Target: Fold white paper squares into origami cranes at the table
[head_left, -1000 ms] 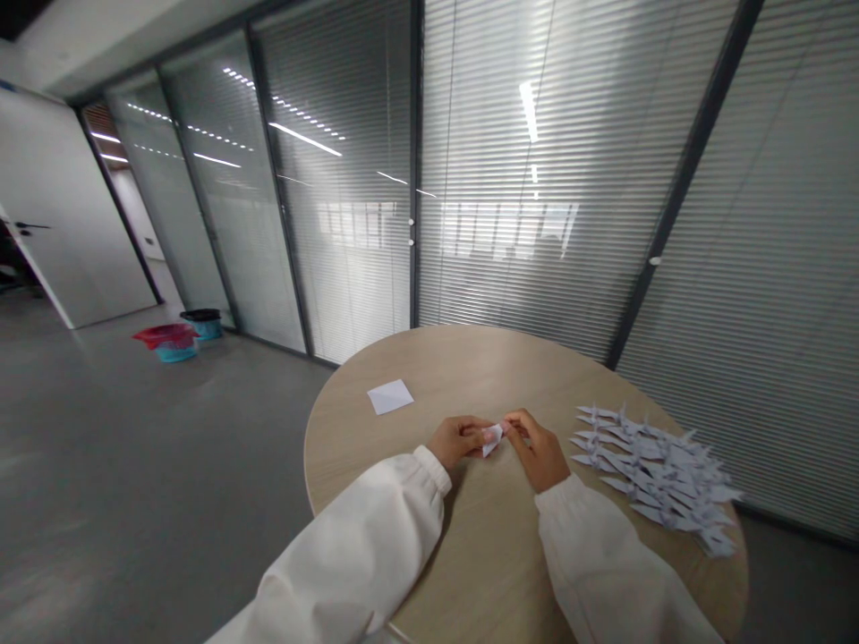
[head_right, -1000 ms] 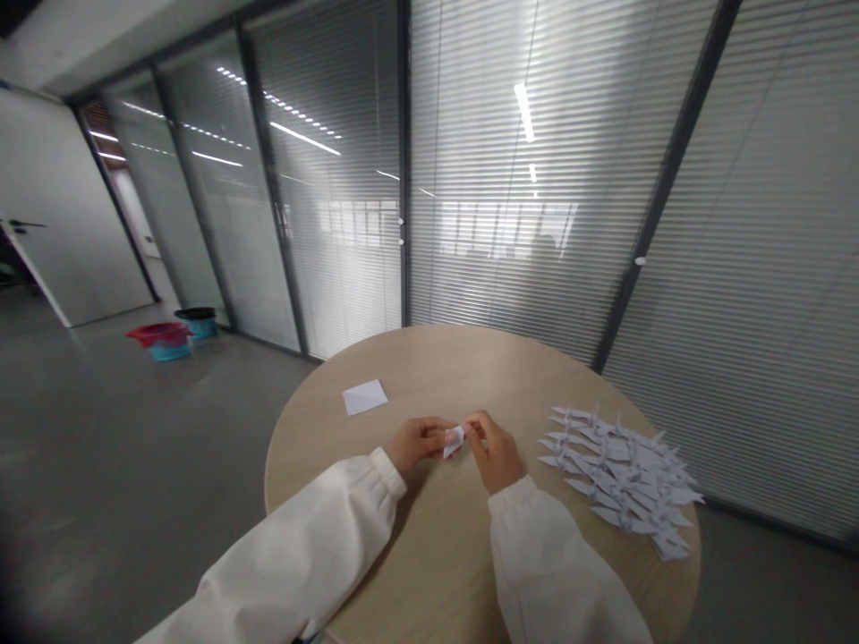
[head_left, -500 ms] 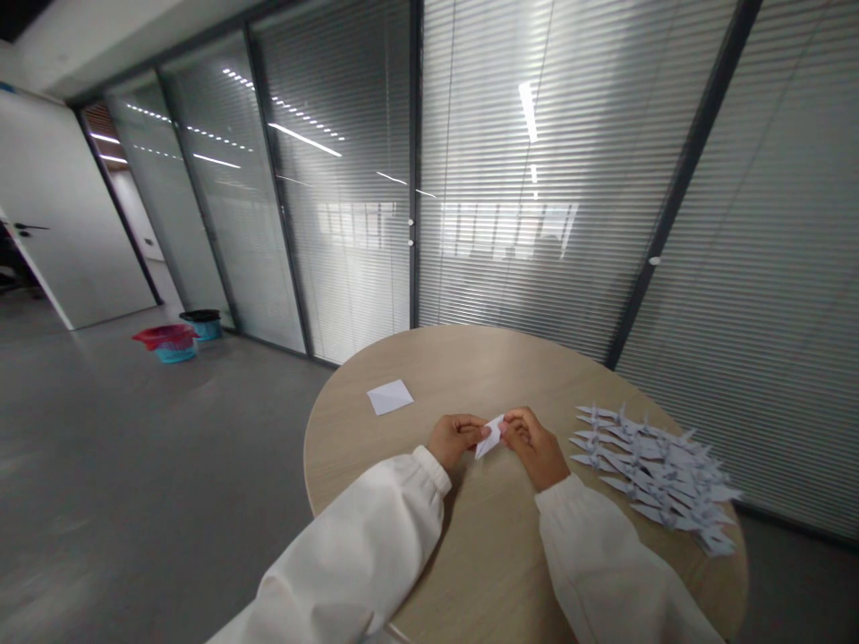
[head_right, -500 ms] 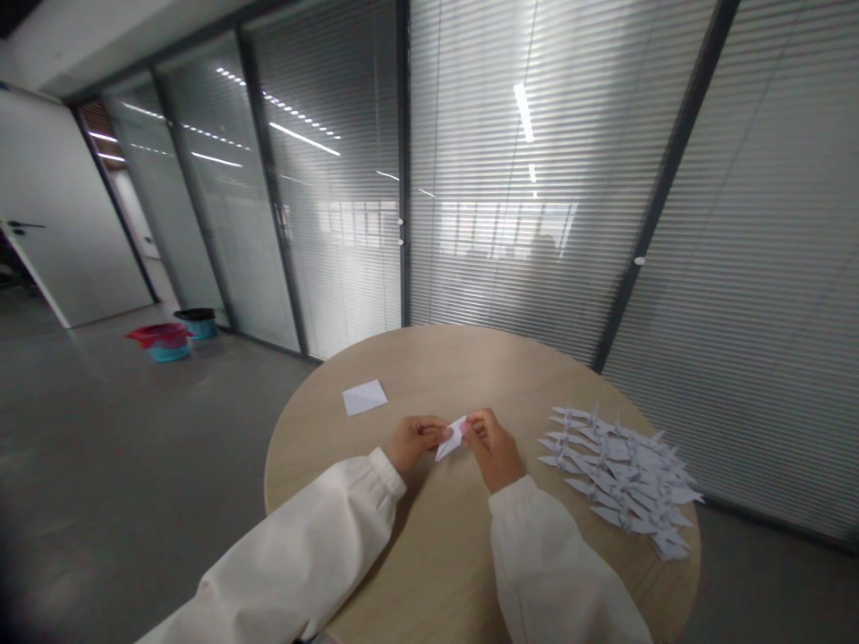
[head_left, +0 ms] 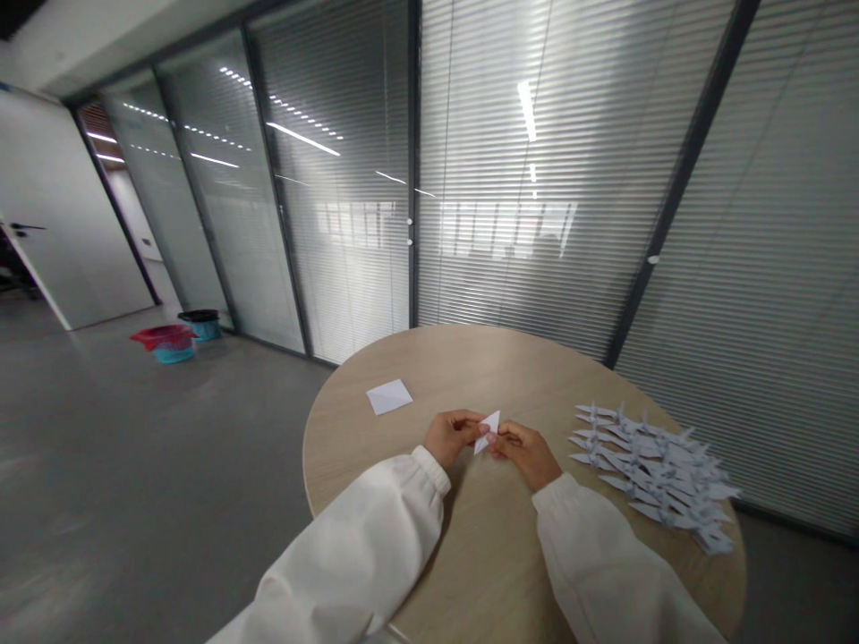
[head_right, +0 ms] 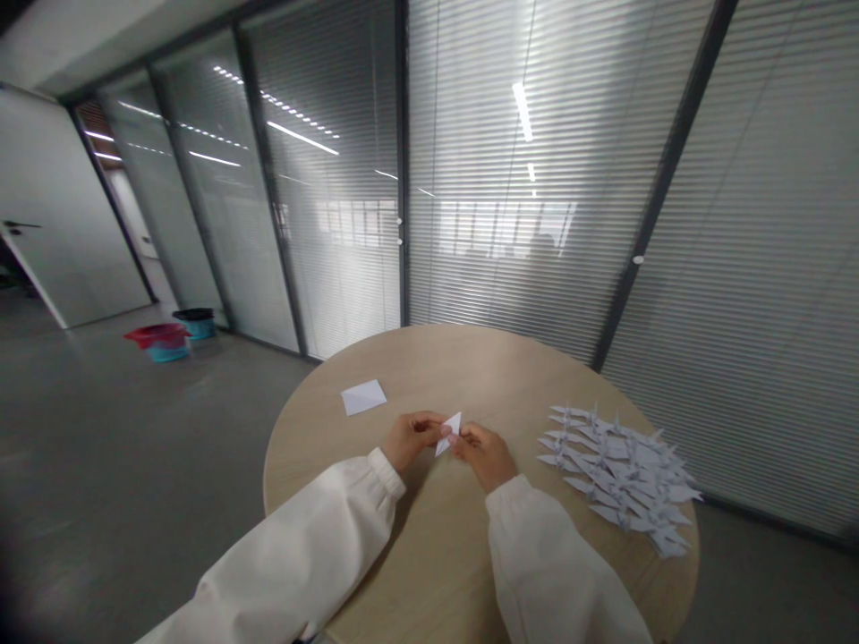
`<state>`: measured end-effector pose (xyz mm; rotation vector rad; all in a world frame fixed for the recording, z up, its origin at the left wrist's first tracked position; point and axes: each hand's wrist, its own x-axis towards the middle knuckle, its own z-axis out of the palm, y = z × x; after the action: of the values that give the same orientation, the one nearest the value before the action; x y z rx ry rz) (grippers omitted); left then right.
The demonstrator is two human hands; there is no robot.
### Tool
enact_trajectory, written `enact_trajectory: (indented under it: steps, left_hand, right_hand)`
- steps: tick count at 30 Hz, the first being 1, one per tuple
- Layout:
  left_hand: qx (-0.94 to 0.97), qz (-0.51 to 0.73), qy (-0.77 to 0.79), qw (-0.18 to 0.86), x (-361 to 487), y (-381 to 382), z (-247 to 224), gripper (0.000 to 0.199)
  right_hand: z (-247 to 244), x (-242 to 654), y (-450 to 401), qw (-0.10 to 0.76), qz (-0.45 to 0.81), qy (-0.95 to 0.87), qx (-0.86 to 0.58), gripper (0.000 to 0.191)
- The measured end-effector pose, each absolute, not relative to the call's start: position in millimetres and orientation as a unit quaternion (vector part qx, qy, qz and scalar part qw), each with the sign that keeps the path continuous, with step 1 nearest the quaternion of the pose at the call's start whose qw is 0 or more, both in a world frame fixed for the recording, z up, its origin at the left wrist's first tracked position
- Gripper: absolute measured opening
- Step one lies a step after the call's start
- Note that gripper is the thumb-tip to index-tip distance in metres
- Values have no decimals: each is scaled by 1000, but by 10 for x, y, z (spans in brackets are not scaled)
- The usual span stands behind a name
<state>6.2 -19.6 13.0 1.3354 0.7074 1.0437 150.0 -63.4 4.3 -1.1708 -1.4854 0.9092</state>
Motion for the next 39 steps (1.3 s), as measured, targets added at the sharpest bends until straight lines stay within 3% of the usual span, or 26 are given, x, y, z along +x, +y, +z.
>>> enact_trajectory:
  steps: [8, 29, 39]
  left_hand:
    - [592, 468, 318, 574, 62, -259, 198, 32]
    - [586, 462, 275, 606, 38, -248, 180, 42]
    - [624, 466, 256, 573, 34, -208, 135, 34]
  right_hand:
    - [64, 1505, -649, 511, 375, -610, -476, 35]
    - [209, 1507, -726, 481, 335, -651, -483, 31]
    - [151, 1484, -720, 482, 325, -659, -478, 30]
